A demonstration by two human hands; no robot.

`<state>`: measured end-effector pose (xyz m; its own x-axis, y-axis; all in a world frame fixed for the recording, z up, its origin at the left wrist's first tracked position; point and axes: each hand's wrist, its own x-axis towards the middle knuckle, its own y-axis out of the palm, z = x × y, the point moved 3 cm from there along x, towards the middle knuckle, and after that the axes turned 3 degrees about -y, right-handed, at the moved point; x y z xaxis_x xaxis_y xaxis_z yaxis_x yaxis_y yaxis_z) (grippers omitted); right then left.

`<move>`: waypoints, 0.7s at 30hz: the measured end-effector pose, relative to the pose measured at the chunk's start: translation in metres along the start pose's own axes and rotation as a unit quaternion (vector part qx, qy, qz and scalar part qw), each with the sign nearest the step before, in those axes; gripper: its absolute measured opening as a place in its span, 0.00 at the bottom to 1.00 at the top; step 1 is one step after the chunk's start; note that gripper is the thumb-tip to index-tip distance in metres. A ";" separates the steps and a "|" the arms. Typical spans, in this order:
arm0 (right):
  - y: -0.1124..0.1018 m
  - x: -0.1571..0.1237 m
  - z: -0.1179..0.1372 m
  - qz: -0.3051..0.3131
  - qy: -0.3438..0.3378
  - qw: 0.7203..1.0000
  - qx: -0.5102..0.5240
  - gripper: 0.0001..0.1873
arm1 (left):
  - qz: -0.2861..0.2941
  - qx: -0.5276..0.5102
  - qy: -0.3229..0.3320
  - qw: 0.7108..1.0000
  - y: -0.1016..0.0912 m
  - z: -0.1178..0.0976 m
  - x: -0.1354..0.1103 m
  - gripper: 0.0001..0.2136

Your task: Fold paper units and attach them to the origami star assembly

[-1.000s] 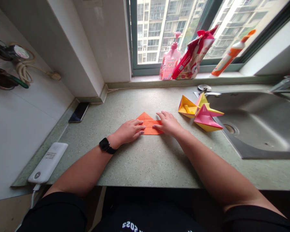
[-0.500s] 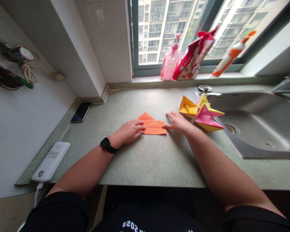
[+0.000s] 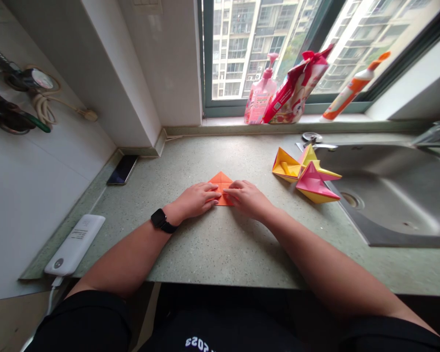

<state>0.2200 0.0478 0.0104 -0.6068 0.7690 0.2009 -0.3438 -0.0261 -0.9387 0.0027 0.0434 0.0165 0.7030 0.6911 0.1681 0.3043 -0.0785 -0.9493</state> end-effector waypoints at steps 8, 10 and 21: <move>0.004 0.000 0.004 0.013 0.009 1.000 -0.018 0.15 | -0.004 0.025 -0.032 0.999 -0.003 0.001 -0.001 0.12; 0.004 0.000 0.005 0.014 0.012 1.000 -0.018 0.14 | 0.000 0.037 -0.053 0.998 -0.007 0.001 -0.001 0.11; 0.004 -0.001 0.002 0.018 0.016 1.000 -0.013 0.14 | 0.060 0.103 -0.220 0.968 -0.034 0.000 -0.013 0.15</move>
<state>0.2181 0.0455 0.0074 -0.5953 0.7879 0.1575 -0.3030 -0.0386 -0.9522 -0.0167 0.0366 0.0465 0.3697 0.9286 -0.0335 0.0714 -0.0643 -0.9954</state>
